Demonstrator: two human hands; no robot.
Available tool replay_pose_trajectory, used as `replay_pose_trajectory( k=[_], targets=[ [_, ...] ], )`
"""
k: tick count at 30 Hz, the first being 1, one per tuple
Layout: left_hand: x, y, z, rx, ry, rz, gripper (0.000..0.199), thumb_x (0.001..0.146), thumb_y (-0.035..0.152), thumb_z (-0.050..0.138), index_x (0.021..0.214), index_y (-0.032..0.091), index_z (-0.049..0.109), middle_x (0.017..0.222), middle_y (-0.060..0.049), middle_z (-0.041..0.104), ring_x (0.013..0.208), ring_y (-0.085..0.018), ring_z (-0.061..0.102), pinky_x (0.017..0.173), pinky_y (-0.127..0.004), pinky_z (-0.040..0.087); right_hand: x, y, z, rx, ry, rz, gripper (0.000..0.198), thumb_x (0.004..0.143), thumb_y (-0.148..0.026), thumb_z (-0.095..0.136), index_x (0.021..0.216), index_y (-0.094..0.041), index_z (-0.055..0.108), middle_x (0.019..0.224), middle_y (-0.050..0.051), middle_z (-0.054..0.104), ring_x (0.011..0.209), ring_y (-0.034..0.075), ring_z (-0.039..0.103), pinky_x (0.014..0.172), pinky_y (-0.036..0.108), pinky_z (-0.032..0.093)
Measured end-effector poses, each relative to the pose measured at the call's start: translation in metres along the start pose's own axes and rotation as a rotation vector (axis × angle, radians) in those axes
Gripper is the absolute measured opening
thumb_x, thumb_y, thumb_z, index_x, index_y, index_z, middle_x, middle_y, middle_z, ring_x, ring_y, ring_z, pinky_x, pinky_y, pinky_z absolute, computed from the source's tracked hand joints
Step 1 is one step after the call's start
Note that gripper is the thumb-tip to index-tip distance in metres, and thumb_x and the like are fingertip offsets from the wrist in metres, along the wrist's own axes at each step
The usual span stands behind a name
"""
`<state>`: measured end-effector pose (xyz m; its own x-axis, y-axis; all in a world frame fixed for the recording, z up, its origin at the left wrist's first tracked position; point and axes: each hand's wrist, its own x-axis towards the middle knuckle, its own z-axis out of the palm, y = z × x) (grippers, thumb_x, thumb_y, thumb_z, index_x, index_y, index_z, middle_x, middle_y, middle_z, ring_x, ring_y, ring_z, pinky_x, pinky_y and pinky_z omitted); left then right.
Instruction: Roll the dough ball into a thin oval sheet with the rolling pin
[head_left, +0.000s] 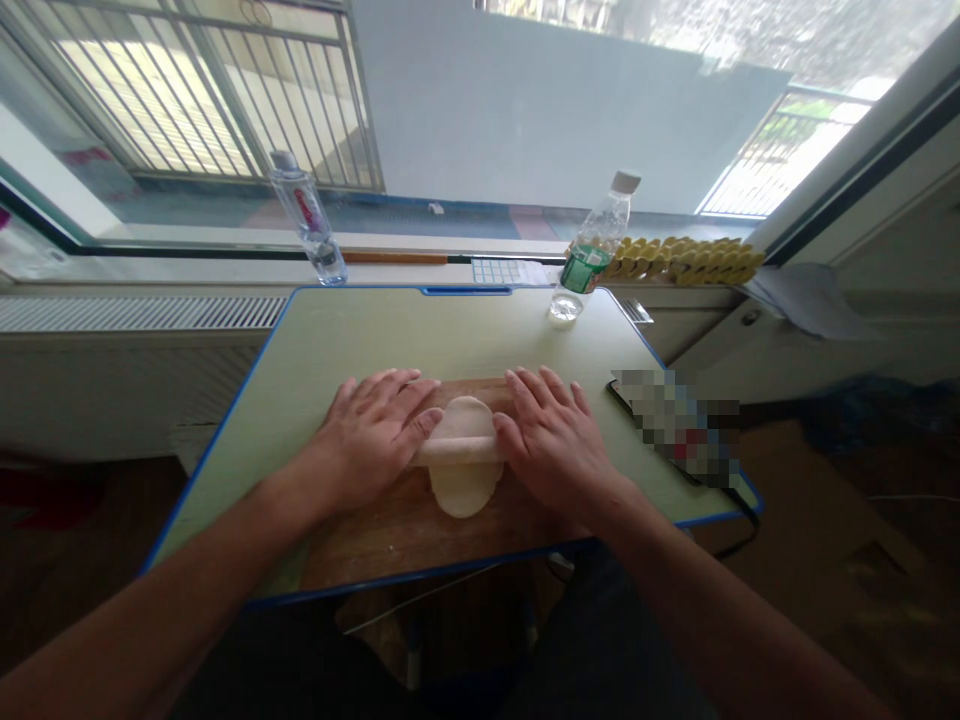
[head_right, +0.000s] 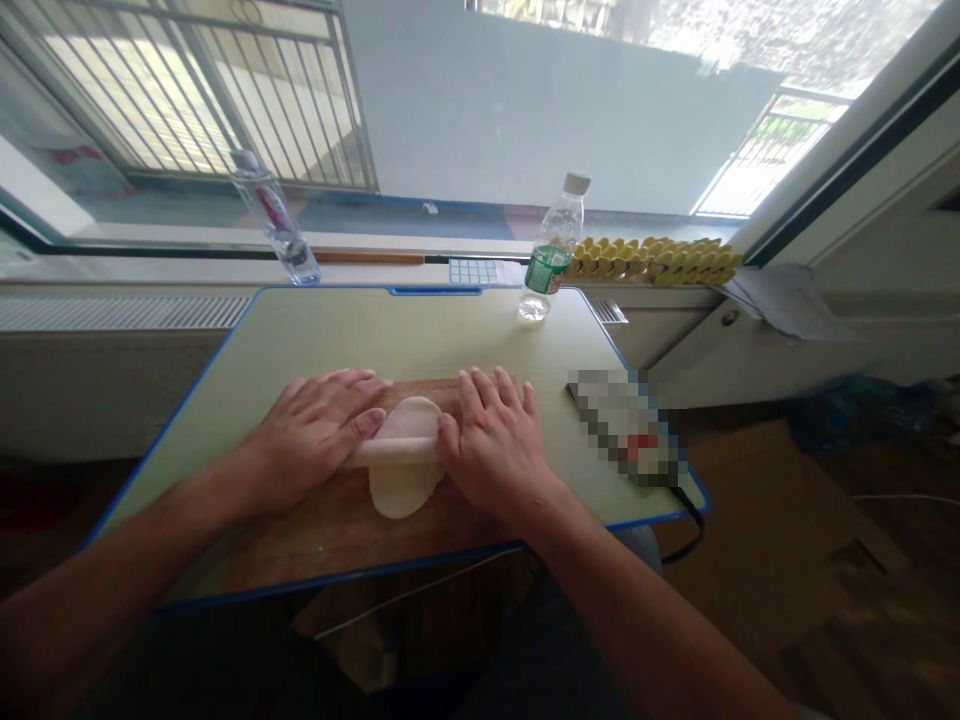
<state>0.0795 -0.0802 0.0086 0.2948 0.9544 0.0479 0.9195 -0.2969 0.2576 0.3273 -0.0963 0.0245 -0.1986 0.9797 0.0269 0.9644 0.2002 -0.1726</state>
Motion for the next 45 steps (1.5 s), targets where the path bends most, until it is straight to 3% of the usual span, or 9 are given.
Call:
replay_pose_trajectory(
  k=[5,14,20,23,30,32,35,41,45],
  targets=[
    [-0.021,0.012,-0.004,0.035,0.023,-0.002,0.059,0.108,0.058,0.033,0.158,0.041,0.058,0.171,-0.002,0.051,0.161,-0.032,0.042,0.135,-0.065,0.02,-0.019,-0.003,0.002,-0.019,0.033,-0.009,0.066,0.109,-0.047,0.031,0.167,-0.022,0.049,0.176,0.006,0.043,0.167,0.034,0.029,0.135,0.062,0.025],
    [0.023,0.007,-0.016,0.028,-0.113,-0.089,0.066,0.111,0.062,0.028,0.165,0.032,0.051,0.18,-0.006,0.037,0.167,-0.032,0.029,0.135,-0.065,0.018,0.024,0.002,0.002,-0.034,-0.032,0.021,0.072,0.107,-0.046,0.034,0.171,-0.014,0.041,0.177,0.01,0.04,0.165,0.036,0.031,0.134,0.059,0.026],
    [-0.036,0.021,-0.01,0.057,-0.019,0.012,0.061,0.11,0.062,0.036,0.164,0.039,0.052,0.175,-0.003,0.046,0.165,-0.031,0.033,0.137,-0.063,0.018,-0.038,-0.002,0.007,-0.042,0.023,-0.035,0.068,0.109,-0.049,0.026,0.165,-0.019,0.052,0.175,0.009,0.043,0.166,0.034,0.03,0.134,0.06,0.027],
    [-0.046,0.024,-0.011,0.071,-0.003,0.022,0.059,0.108,0.063,0.041,0.163,0.043,0.053,0.174,0.0,0.047,0.166,-0.031,0.032,0.138,-0.062,0.016,-0.048,-0.003,0.009,-0.045,0.036,-0.036,0.068,0.111,-0.051,0.024,0.165,-0.022,0.053,0.175,0.007,0.044,0.166,0.034,0.031,0.134,0.059,0.027],
    [0.031,0.004,-0.016,0.07,-0.067,-0.087,0.065,0.114,0.059,0.025,0.168,0.03,0.046,0.181,-0.008,0.034,0.168,-0.032,0.026,0.135,-0.066,0.016,0.039,0.004,-0.001,-0.06,-0.047,0.027,0.074,0.111,-0.055,0.027,0.17,-0.014,0.042,0.177,0.013,0.039,0.165,0.039,0.029,0.132,0.066,0.027],
    [0.04,0.002,-0.016,0.067,-0.074,-0.086,0.066,0.114,0.059,0.024,0.168,0.028,0.047,0.181,-0.01,0.033,0.168,-0.032,0.026,0.135,-0.064,0.017,0.049,0.005,-0.002,-0.047,-0.061,0.02,0.074,0.111,-0.055,0.029,0.17,-0.012,0.04,0.178,0.014,0.038,0.165,0.039,0.029,0.132,0.065,0.029],
    [0.025,0.006,-0.014,0.058,-0.078,-0.074,0.067,0.113,0.062,0.025,0.166,0.028,0.049,0.179,-0.01,0.038,0.166,-0.033,0.03,0.134,-0.062,0.022,0.031,0.005,0.002,-0.053,-0.027,-0.007,0.071,0.112,-0.052,0.03,0.168,-0.011,0.044,0.175,0.014,0.043,0.164,0.04,0.033,0.131,0.063,0.031],
    [-0.043,0.025,-0.01,0.089,0.051,0.076,0.063,0.112,0.062,0.036,0.162,0.029,0.055,0.173,-0.01,0.048,0.163,-0.035,0.038,0.135,-0.063,0.023,-0.042,0.0,0.013,-0.062,0.16,-0.126,0.063,0.114,-0.047,0.03,0.16,-0.014,0.056,0.169,0.014,0.052,0.16,0.039,0.04,0.127,0.064,0.038],
    [-0.039,0.022,-0.01,0.07,0.056,0.106,0.063,0.112,0.062,0.036,0.162,0.029,0.056,0.173,-0.011,0.048,0.163,-0.036,0.037,0.135,-0.065,0.021,-0.036,0.002,0.014,-0.051,0.168,-0.138,0.063,0.114,-0.049,0.03,0.16,-0.016,0.057,0.168,0.013,0.053,0.16,0.039,0.041,0.127,0.064,0.037]
  ],
)
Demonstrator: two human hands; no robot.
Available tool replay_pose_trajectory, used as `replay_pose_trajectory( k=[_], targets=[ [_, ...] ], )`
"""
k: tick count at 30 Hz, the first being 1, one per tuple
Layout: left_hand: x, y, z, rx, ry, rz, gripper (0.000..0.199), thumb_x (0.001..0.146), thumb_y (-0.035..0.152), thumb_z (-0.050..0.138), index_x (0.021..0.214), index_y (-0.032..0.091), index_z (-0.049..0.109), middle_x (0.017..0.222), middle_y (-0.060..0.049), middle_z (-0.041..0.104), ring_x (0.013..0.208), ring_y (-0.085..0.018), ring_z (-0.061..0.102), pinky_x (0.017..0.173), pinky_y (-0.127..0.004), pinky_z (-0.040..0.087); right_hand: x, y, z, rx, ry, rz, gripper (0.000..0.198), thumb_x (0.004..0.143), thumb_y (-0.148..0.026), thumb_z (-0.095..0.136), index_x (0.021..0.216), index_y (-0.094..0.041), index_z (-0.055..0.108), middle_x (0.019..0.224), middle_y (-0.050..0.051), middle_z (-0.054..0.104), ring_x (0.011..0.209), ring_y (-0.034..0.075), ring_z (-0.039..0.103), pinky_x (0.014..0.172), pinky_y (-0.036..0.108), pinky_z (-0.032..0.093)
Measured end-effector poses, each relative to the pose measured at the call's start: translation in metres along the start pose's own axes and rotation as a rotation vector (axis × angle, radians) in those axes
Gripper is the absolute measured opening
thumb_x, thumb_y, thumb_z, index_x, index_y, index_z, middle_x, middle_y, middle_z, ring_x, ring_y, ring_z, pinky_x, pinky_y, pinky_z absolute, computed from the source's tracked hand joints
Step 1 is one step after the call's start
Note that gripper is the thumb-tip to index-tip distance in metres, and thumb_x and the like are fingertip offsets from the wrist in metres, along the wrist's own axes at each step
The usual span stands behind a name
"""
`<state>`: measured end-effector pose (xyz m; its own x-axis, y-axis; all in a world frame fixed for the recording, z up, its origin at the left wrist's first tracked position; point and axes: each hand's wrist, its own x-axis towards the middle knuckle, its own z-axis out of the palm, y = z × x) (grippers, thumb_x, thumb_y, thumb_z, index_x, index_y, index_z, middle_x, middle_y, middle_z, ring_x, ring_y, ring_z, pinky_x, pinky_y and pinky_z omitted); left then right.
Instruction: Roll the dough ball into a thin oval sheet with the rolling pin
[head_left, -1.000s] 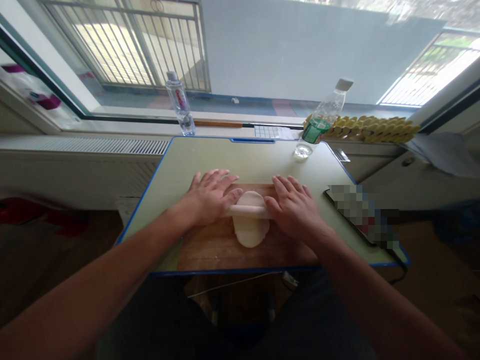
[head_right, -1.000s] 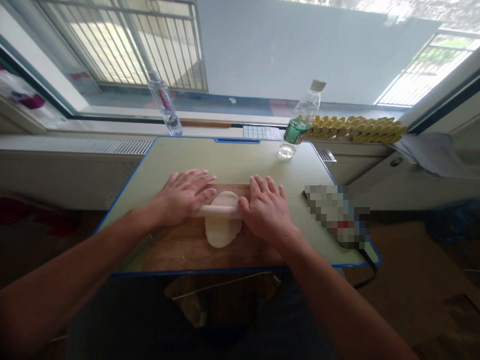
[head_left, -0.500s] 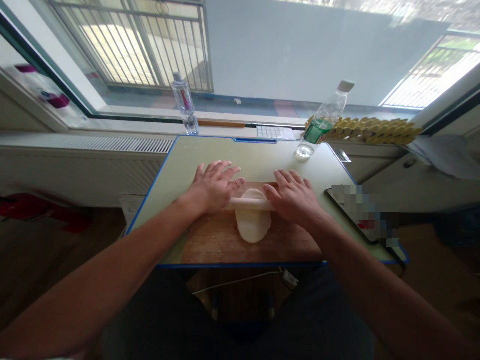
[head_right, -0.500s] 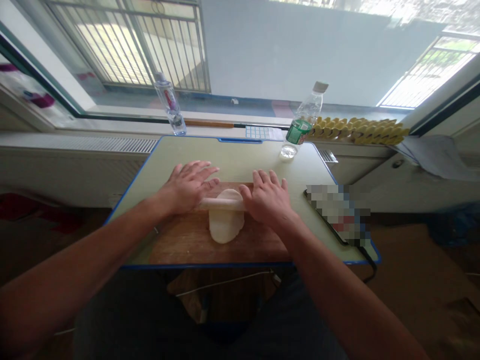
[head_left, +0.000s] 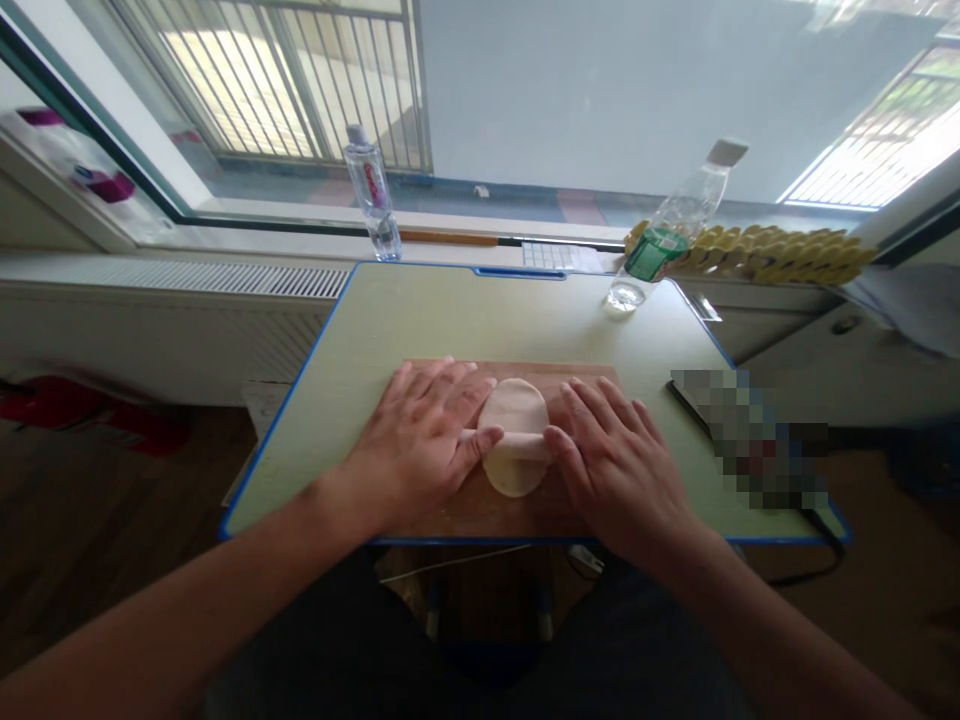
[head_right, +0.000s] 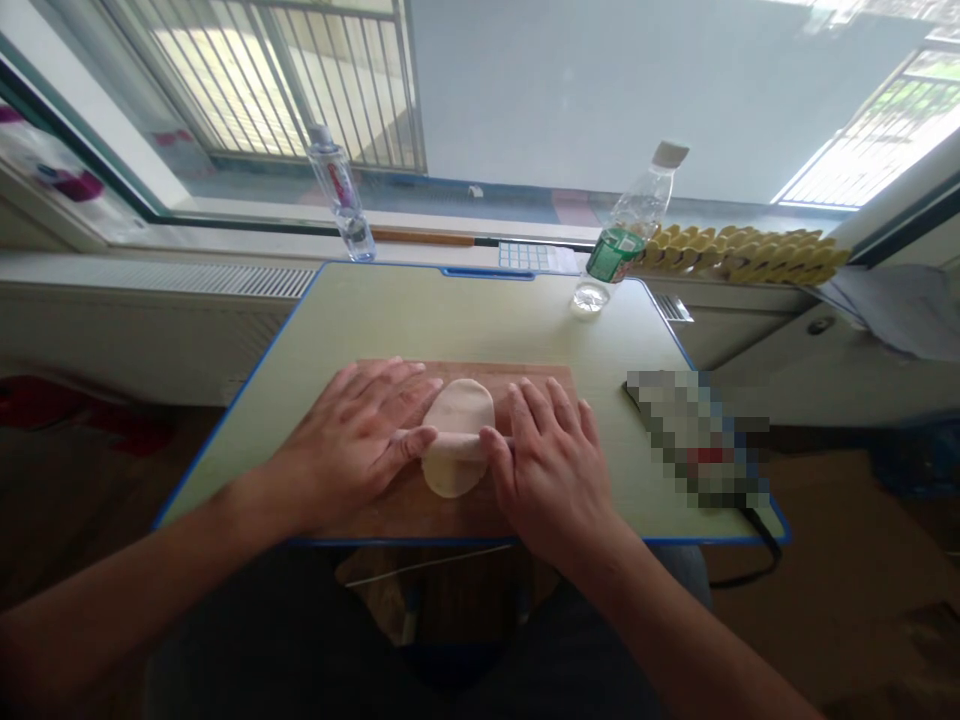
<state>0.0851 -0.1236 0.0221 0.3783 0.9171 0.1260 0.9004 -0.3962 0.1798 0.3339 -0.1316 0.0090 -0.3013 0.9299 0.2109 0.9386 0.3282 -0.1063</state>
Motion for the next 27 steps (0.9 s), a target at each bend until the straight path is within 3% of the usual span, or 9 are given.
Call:
replay_pose_trajectory(
  k=[7,11,14,17,22,27],
  targets=[
    [0.082,-0.033,0.002,-0.017,-0.065,-0.106,0.065,0.114,0.061,0.027,0.164,0.028,0.051,0.178,-0.011,0.039,0.166,-0.033,0.031,0.133,-0.067,0.018,0.089,0.022,0.007,0.03,-0.103,0.083,0.071,0.111,-0.058,0.035,0.162,-0.013,0.053,0.168,0.017,0.052,0.157,0.043,0.041,0.127,0.067,0.034],
    [0.098,-0.039,0.002,-0.006,-0.088,-0.151,0.068,0.114,0.061,0.026,0.165,0.025,0.05,0.178,-0.014,0.038,0.165,-0.034,0.032,0.132,-0.065,0.022,0.105,0.027,0.009,0.071,-0.087,0.107,0.069,0.11,-0.058,0.035,0.161,-0.015,0.054,0.167,0.017,0.053,0.155,0.041,0.043,0.125,0.065,0.036],
    [0.079,-0.031,0.003,-0.02,-0.121,-0.135,0.07,0.113,0.065,0.024,0.166,0.027,0.049,0.178,-0.012,0.039,0.165,-0.034,0.033,0.132,-0.064,0.024,0.081,0.02,0.008,0.048,-0.095,0.067,0.066,0.111,-0.056,0.033,0.159,-0.016,0.056,0.165,0.016,0.056,0.156,0.041,0.044,0.125,0.064,0.038],
    [0.041,-0.016,0.001,-0.02,-0.134,-0.077,0.072,0.113,0.066,0.025,0.167,0.026,0.048,0.177,-0.012,0.042,0.165,-0.035,0.034,0.133,-0.064,0.024,0.037,0.007,0.004,0.009,-0.047,0.012,0.064,0.113,-0.052,0.032,0.158,-0.015,0.057,0.163,0.016,0.059,0.157,0.041,0.044,0.126,0.066,0.036],
    [-0.017,0.002,-0.006,0.001,-0.027,0.059,0.074,0.107,0.071,0.047,0.165,0.026,0.05,0.175,-0.011,0.045,0.165,-0.036,0.033,0.136,-0.063,0.02,-0.03,-0.007,0.001,0.076,0.086,-0.064,0.063,0.108,-0.052,0.051,0.161,-0.016,0.052,0.166,0.017,0.055,0.157,0.041,0.044,0.126,0.066,0.038],
    [-0.022,0.005,-0.014,-0.003,-0.041,0.114,0.078,0.097,0.062,0.071,0.163,0.028,0.052,0.173,-0.01,0.048,0.164,-0.037,0.035,0.136,-0.067,0.015,-0.037,0.002,-0.003,0.197,0.07,-0.118,0.043,0.106,-0.043,0.06,0.144,-0.023,0.065,0.16,0.013,0.062,0.155,0.037,0.048,0.127,0.065,0.039]
  ],
)
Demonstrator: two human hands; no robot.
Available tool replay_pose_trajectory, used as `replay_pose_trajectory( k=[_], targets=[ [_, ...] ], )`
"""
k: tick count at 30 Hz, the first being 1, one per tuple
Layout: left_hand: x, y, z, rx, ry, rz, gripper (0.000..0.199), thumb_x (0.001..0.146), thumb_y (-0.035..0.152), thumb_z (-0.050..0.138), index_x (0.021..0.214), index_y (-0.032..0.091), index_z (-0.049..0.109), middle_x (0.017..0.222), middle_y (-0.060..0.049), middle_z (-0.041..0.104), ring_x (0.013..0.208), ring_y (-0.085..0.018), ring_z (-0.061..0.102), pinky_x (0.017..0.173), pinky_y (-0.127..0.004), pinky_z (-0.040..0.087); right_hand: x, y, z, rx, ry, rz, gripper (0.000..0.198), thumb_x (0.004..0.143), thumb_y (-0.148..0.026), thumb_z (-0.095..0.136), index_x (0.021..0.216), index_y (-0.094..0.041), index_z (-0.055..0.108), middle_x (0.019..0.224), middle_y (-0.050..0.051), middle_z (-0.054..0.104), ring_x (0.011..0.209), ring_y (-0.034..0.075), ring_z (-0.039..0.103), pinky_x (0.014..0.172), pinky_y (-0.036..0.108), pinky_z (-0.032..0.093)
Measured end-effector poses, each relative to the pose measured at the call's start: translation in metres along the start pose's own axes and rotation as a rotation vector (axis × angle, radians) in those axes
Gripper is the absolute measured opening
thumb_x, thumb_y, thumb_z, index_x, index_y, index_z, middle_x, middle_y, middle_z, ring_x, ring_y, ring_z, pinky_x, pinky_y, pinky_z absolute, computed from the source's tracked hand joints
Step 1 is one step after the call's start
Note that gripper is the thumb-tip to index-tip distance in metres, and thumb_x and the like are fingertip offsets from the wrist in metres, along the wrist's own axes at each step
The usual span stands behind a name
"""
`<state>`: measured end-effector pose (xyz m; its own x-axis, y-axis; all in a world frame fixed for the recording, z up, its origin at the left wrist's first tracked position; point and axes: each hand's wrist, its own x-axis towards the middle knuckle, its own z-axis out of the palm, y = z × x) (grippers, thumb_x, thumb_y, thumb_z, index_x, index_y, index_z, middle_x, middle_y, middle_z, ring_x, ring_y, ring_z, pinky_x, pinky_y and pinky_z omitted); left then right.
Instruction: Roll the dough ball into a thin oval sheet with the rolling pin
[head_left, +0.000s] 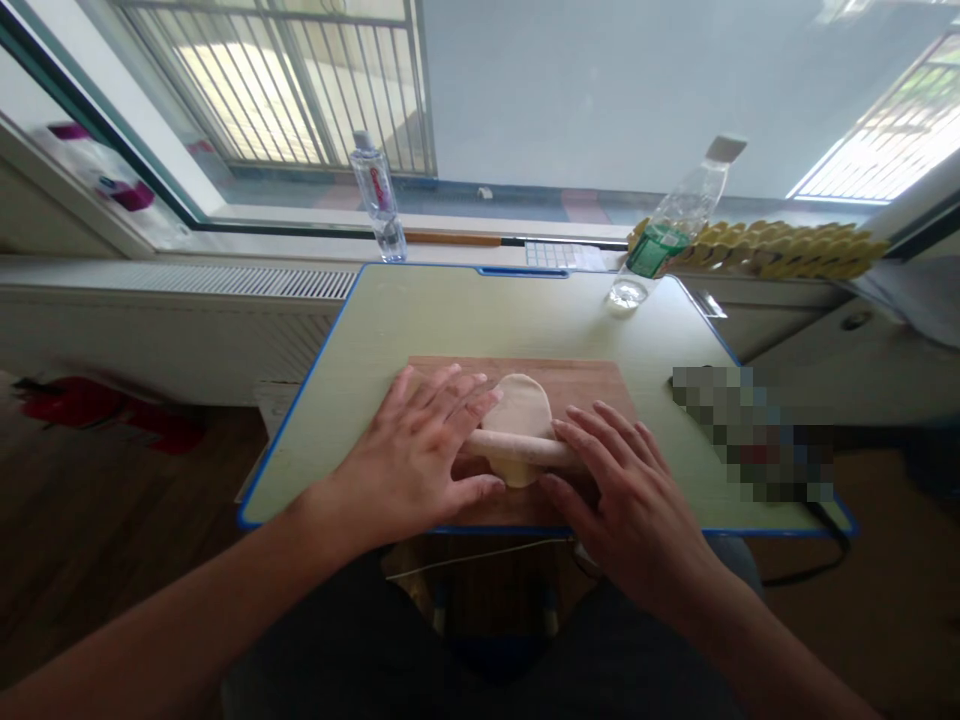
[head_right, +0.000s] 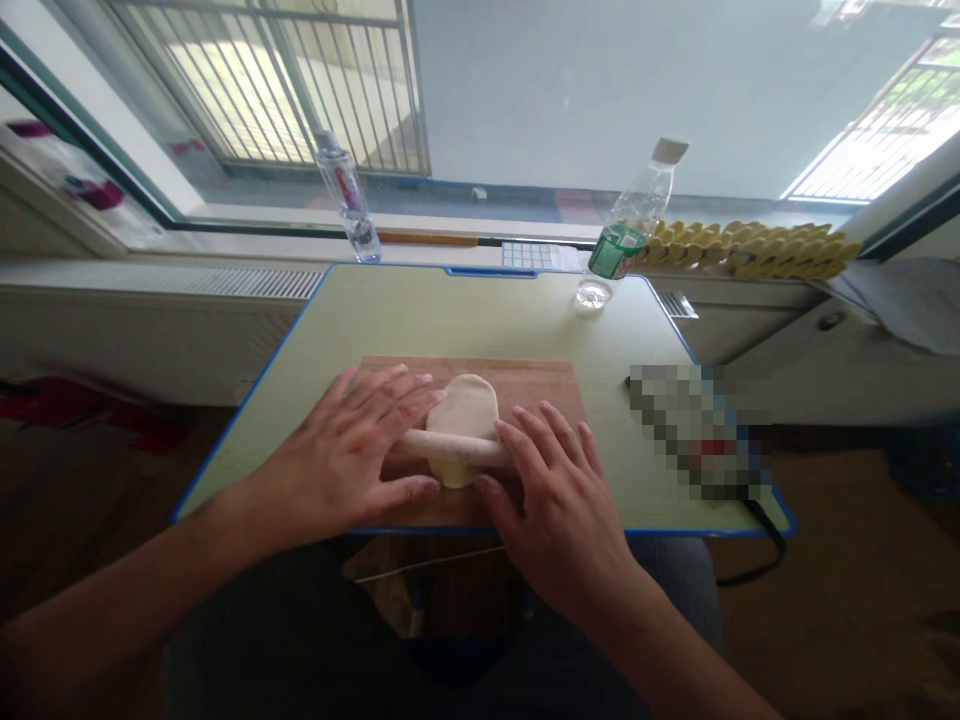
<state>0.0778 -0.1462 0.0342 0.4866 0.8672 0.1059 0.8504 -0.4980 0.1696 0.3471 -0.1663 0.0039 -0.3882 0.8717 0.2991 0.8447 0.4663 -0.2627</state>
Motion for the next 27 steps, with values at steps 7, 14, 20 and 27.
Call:
replay_pose_trajectory(
  k=[7,14,20,27],
  targets=[
    [0.014,-0.001,-0.004,-0.038,-0.019,0.006,0.072,0.091,0.055,0.08,0.155,0.029,0.061,0.166,-0.011,0.057,0.159,-0.038,0.043,0.135,-0.071,0.014,0.017,0.029,-0.014,0.173,-0.031,-0.01,0.024,0.1,-0.039,0.073,0.119,-0.027,0.077,0.146,0.01,0.071,0.145,0.035,0.057,0.122,0.063,0.047],
    [0.015,0.002,-0.001,-0.052,0.051,0.021,0.068,0.089,0.052,0.084,0.15,0.028,0.064,0.16,-0.012,0.062,0.154,-0.039,0.048,0.134,-0.069,0.018,0.045,0.041,-0.016,0.238,-0.01,-0.086,0.017,0.102,-0.038,0.067,0.097,-0.027,0.079,0.136,0.008,0.076,0.135,0.031,0.064,0.119,0.058,0.051],
    [0.009,0.005,0.002,-0.06,0.109,-0.001,0.06,0.091,0.047,0.083,0.146,0.028,0.066,0.148,-0.011,0.069,0.144,-0.036,0.057,0.132,-0.065,0.025,0.038,0.029,-0.023,0.29,-0.091,-0.068,0.026,0.089,-0.048,0.085,0.105,-0.028,0.078,0.142,0.008,0.072,0.136,0.031,0.064,0.117,0.053,0.054],
    [0.011,0.005,0.001,-0.041,0.127,-0.017,0.062,0.089,0.054,0.085,0.141,0.024,0.07,0.139,-0.013,0.074,0.135,-0.036,0.061,0.129,-0.062,0.03,0.025,0.009,-0.034,0.133,-0.142,-0.145,0.019,0.086,-0.04,0.087,0.096,-0.029,0.075,0.142,0.006,0.073,0.14,0.035,0.06,0.118,0.057,0.051]
  ],
)
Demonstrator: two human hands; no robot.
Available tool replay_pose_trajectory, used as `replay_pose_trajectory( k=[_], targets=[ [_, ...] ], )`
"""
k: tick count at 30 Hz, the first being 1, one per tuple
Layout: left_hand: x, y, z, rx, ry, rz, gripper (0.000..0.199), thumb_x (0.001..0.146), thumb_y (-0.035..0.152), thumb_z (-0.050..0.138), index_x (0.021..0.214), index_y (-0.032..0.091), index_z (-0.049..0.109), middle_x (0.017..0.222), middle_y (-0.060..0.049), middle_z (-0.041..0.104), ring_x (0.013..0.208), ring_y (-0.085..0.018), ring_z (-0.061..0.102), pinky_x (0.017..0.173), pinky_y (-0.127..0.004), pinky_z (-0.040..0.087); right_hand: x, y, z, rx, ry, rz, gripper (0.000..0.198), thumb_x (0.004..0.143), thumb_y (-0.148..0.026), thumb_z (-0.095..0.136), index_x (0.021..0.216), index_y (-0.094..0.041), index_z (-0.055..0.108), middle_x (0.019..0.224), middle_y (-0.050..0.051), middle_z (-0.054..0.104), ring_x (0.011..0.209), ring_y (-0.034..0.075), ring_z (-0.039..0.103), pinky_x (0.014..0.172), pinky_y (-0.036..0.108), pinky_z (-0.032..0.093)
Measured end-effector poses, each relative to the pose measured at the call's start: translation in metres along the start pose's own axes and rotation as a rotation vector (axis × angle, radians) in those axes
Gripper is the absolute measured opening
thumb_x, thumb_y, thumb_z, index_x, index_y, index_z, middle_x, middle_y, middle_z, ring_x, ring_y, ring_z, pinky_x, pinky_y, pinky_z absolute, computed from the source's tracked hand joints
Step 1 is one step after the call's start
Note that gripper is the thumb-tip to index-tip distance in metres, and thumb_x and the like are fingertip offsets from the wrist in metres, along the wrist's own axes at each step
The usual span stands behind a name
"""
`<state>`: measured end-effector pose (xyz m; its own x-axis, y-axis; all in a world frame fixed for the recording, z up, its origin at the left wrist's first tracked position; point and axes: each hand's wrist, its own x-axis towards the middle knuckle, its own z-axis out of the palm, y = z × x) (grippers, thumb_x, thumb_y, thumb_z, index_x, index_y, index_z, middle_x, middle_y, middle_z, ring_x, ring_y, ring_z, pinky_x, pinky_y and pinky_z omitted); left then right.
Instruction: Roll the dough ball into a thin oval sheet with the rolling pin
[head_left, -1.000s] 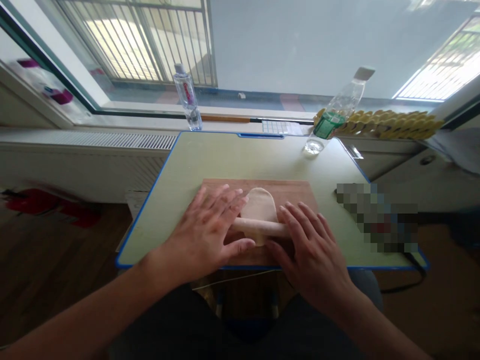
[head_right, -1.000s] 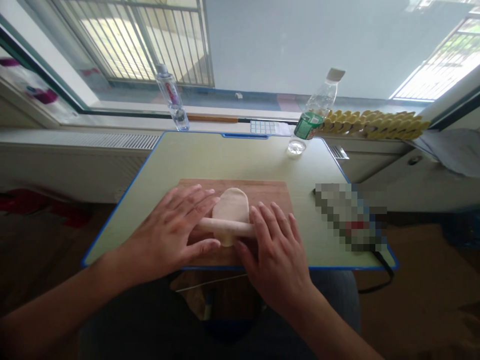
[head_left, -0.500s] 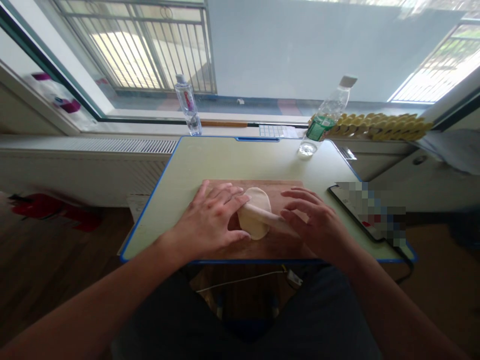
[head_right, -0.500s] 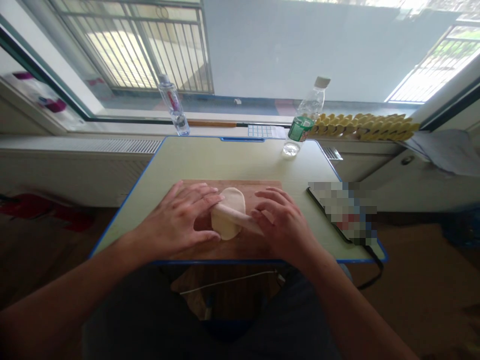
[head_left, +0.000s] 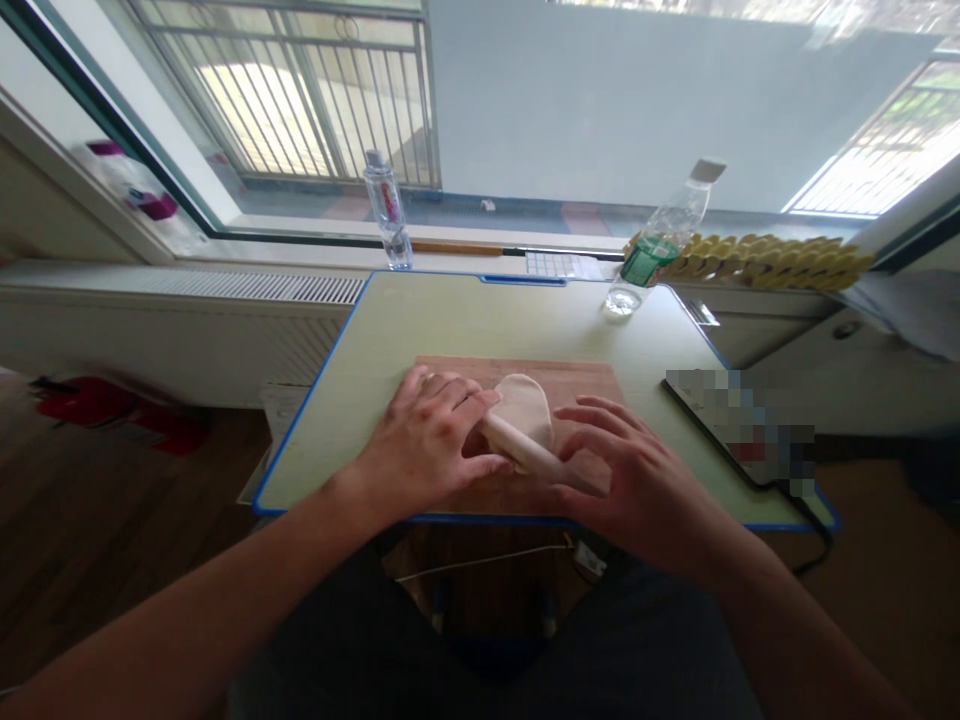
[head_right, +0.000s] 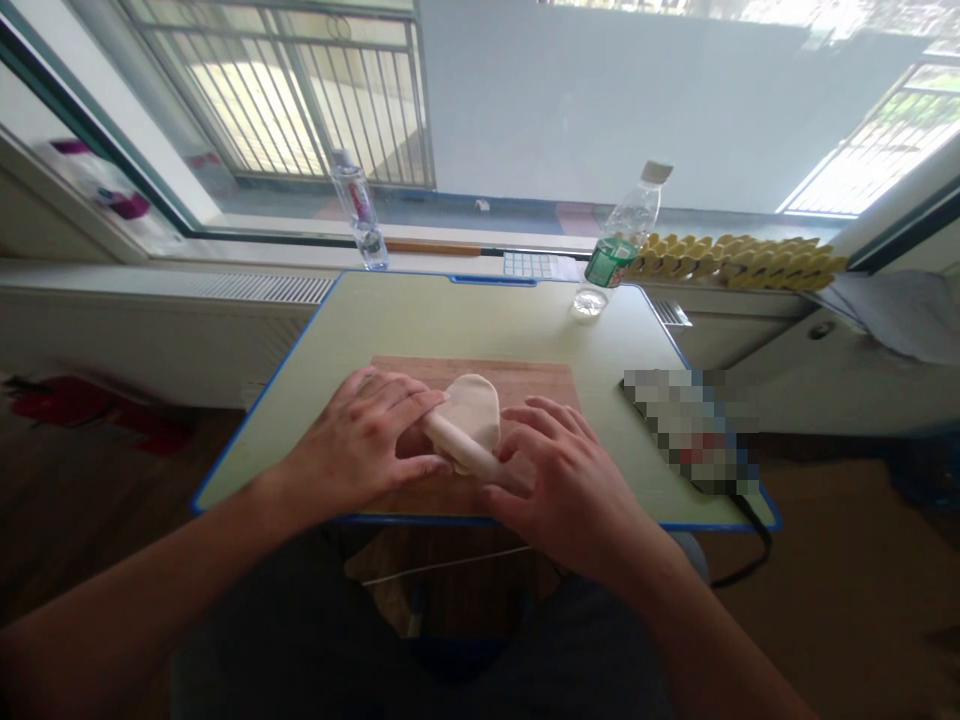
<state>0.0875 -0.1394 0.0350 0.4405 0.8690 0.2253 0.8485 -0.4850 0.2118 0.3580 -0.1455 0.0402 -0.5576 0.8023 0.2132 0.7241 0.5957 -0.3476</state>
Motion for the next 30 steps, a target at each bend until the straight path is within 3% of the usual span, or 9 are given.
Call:
replay_pose_trajectory(
  k=[3,9,15,18,21,25,30],
  targets=[
    [0.002,0.001,-0.002,-0.005,0.002,0.008,0.064,0.089,0.059,0.084,0.139,0.024,0.071,0.137,-0.013,0.075,0.133,-0.037,0.063,0.13,-0.064,0.028,0.004,0.002,-0.001,-0.036,0.025,0.013,0.01,0.09,-0.033,0.081,0.099,-0.029,0.078,0.139,0.006,0.075,0.137,0.034,0.062,0.117,0.057,0.051],
    [0.011,-0.003,-0.014,-0.04,0.039,0.033,0.061,0.091,0.058,0.081,0.143,0.028,0.068,0.146,-0.012,0.07,0.14,-0.036,0.059,0.132,-0.067,0.023,0.009,0.025,0.005,0.1,0.106,0.041,0.016,0.099,-0.034,0.066,0.104,-0.025,0.078,0.134,0.01,0.076,0.13,0.03,0.066,0.114,0.053,0.053],
    [0.046,-0.013,-0.016,-0.146,0.182,-0.092,0.049,0.098,0.042,0.071,0.143,0.023,0.067,0.141,-0.011,0.07,0.135,-0.031,0.061,0.121,-0.05,0.046,0.005,0.063,0.02,0.127,0.315,0.26,0.03,0.101,-0.049,0.059,0.097,-0.024,0.075,0.129,0.013,0.076,0.128,0.032,0.065,0.113,0.053,0.053],
    [0.066,-0.013,-0.005,-0.123,0.014,-0.138,0.04,0.1,0.04,0.063,0.134,0.021,0.073,0.138,-0.012,0.071,0.133,-0.032,0.062,0.118,-0.05,0.048,0.004,0.073,0.031,0.076,0.405,0.311,0.03,0.099,-0.05,0.058,0.095,-0.024,0.074,0.127,0.014,0.076,0.125,0.033,0.065,0.115,0.055,0.051],
    [0.079,-0.01,0.006,-0.078,-0.177,-0.095,0.037,0.102,0.039,0.056,0.128,0.023,0.077,0.142,-0.011,0.07,0.137,-0.033,0.059,0.12,-0.053,0.046,0.004,0.073,0.04,0.03,0.461,0.331,0.03,0.1,-0.048,0.057,0.096,-0.024,0.074,0.126,0.015,0.075,0.125,0.034,0.064,0.117,0.057,0.048],
    [0.087,-0.006,0.009,-0.084,-0.197,-0.095,0.027,0.094,0.033,0.059,0.114,0.023,0.075,0.128,-0.01,0.075,0.128,-0.032,0.064,0.114,-0.05,0.05,0.003,0.067,0.046,-0.058,0.49,0.32,0.027,0.101,-0.045,0.058,0.1,-0.023,0.073,0.129,0.016,0.074,0.13,0.036,0.061,0.12,0.058,0.045],
    [0.096,-0.008,0.004,-0.283,-0.209,-0.208,0.023,0.084,0.031,0.07,0.106,0.023,0.072,0.101,-0.006,0.08,0.093,-0.026,0.073,0.084,-0.04,0.058,0.001,0.064,0.046,-0.139,0.419,0.31,0.025,0.104,-0.043,0.056,0.106,-0.023,0.071,0.132,0.016,0.073,0.134,0.036,0.059,0.121,0.059,0.041]
  ],
)
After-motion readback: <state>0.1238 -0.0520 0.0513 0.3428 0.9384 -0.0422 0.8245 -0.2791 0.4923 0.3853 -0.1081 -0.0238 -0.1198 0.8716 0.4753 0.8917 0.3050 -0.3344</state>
